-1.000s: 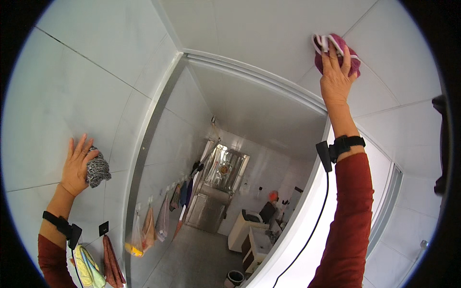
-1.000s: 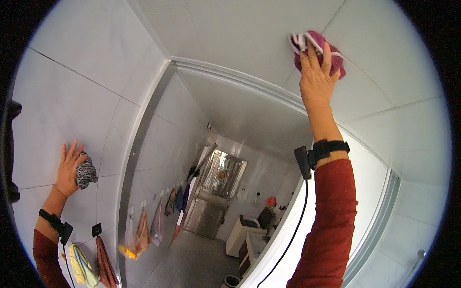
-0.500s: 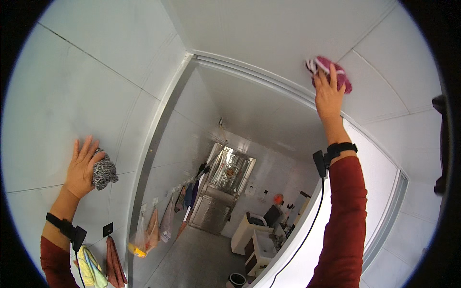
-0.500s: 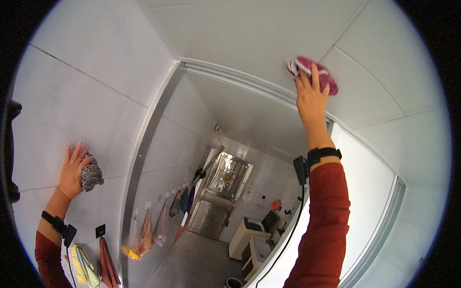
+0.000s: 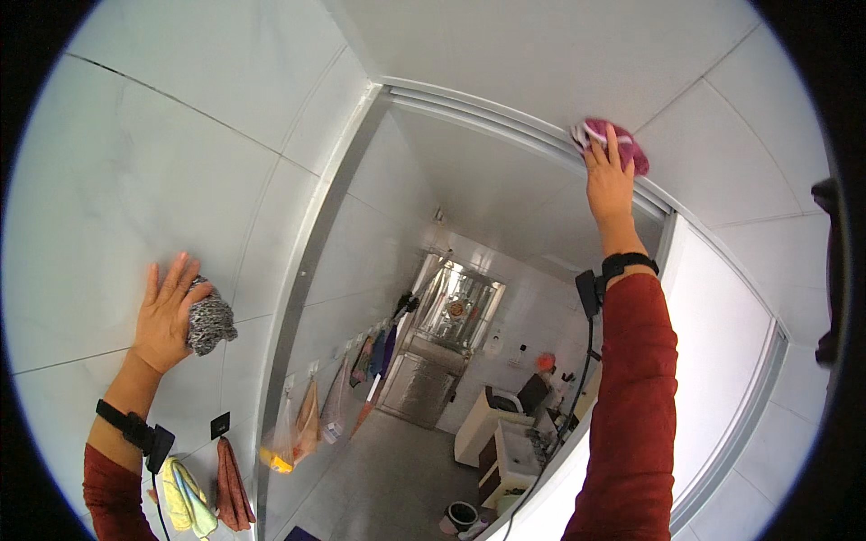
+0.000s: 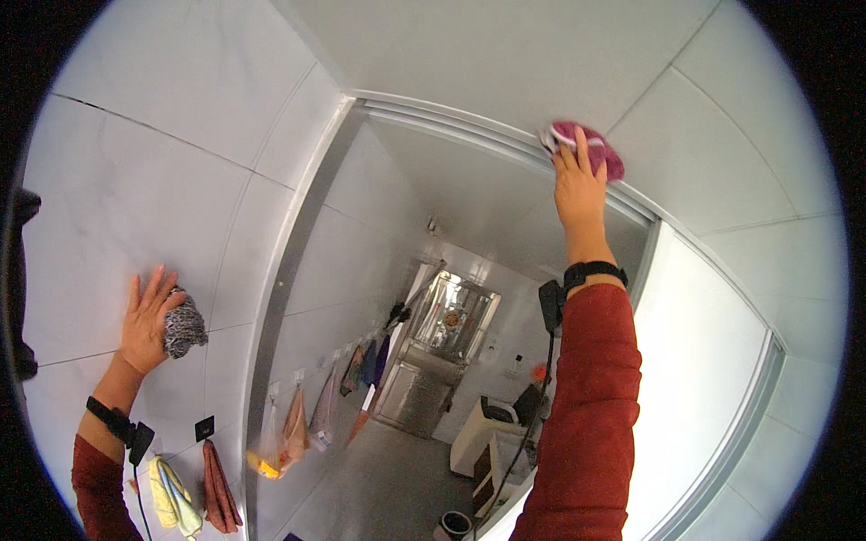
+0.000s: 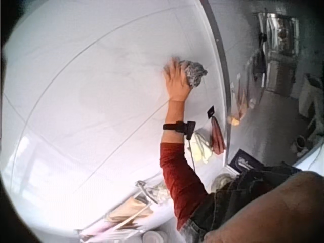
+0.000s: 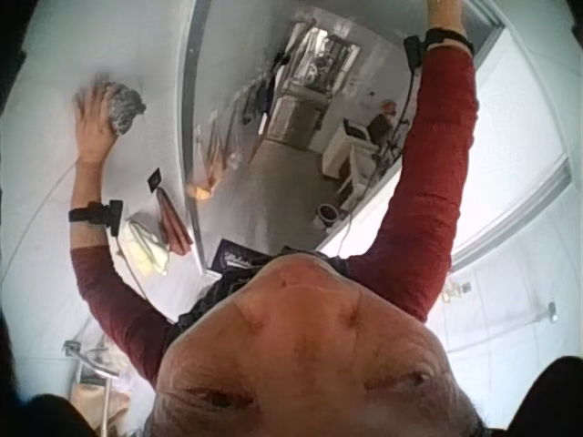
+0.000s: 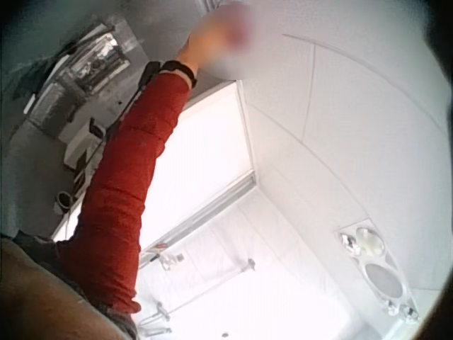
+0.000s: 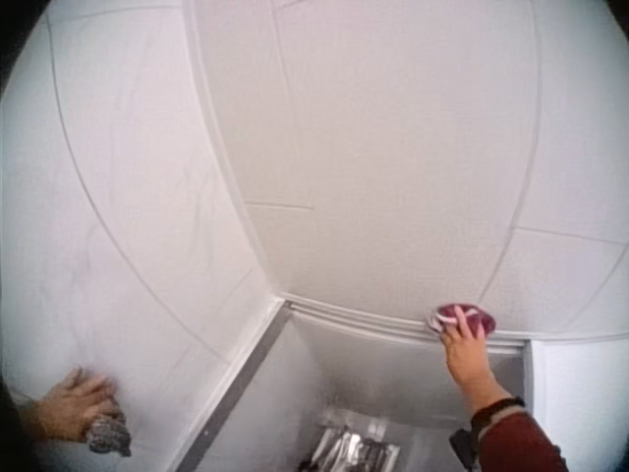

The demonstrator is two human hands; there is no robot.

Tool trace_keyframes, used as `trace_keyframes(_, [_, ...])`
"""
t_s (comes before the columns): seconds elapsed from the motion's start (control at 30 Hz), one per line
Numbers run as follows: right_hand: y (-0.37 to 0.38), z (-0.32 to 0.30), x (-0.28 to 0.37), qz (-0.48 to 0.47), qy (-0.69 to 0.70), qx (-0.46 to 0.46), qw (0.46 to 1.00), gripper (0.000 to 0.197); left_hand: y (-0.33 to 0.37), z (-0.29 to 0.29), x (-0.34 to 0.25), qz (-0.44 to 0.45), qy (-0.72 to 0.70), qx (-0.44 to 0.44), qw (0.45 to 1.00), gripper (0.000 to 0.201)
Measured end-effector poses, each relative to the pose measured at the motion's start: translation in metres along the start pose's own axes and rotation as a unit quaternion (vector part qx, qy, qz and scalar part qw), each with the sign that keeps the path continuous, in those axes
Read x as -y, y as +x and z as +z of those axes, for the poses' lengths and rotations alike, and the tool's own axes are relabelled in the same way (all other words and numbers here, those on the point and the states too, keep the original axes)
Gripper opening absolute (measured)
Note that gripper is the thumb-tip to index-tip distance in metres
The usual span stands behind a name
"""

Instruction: The person cleans the upper sections of white tiled walls and the ceiling in a bathroom. They use a steel wool pad in one hand and a cloth in the other, scrubbing and wiping the surfaces while standing on a small red stool.

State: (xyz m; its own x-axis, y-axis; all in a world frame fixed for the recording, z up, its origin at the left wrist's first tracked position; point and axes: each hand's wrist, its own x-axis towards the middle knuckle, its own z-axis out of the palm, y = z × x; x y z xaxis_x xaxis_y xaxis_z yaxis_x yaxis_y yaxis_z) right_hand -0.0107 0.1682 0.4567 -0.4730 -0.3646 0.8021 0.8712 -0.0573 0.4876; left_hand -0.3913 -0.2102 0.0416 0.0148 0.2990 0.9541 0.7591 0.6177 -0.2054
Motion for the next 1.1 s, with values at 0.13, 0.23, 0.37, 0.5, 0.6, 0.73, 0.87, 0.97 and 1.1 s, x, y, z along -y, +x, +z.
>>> trace_keyframes(0.13, [0.002, 0.006, 0.018, 0.081, 0.060, 0.008, 0.995, 0.035, -0.001, 0.000, -0.001, -0.018, -0.019, 0.030, 0.999, 0.052])
trace_keyframes(0.23, [0.025, -0.011, 0.016, -0.004, 0.060, -0.106, 0.992, 0.042, 0.000, 0.001, -0.002, -0.028, -0.014, 0.030, 0.999, 0.053])
trace_keyframes(0.37, [0.012, -0.033, 0.000, 0.001, -0.055, 0.018, 0.998, 0.040, 0.001, 0.003, -0.001, -0.018, -0.003, 0.024, 1.000, 0.053])
trace_keyframes(0.5, [-0.012, -0.042, -0.012, 0.071, -0.099, 0.093, 0.988, 0.041, 0.000, 0.004, -0.001, -0.006, 0.004, 0.019, 1.000, 0.052])
trace_keyframes(0.6, [0.007, -0.036, 0.004, 0.051, -0.028, 0.064, 0.996, 0.037, 0.001, 0.005, -0.002, -0.023, -0.012, 0.021, 0.999, 0.051])
trace_keyframes(0.73, [0.017, -0.028, 0.018, -0.028, -0.044, -0.061, 0.997, 0.036, 0.001, 0.003, -0.002, -0.024, -0.005, 0.019, 1.000, 0.049])
trace_keyframes(0.87, [-0.011, -0.026, 0.004, 0.040, -0.063, -0.009, 0.997, 0.034, -0.001, 0.003, -0.001, -0.017, -0.004, 0.009, 1.000, 0.048])
trace_keyframes(0.97, [-0.005, -0.021, 0.001, 0.050, -0.023, -0.014, 0.998, 0.036, -0.001, 0.006, -0.001, -0.028, 0.001, 0.013, 1.000, 0.049])
trace_keyframes(1.1, [0.015, -0.010, 0.007, 0.019, -0.023, 0.011, 0.999, 0.039, 0.000, 0.008, 0.000, -0.032, 0.023, 0.023, 0.999, 0.062])
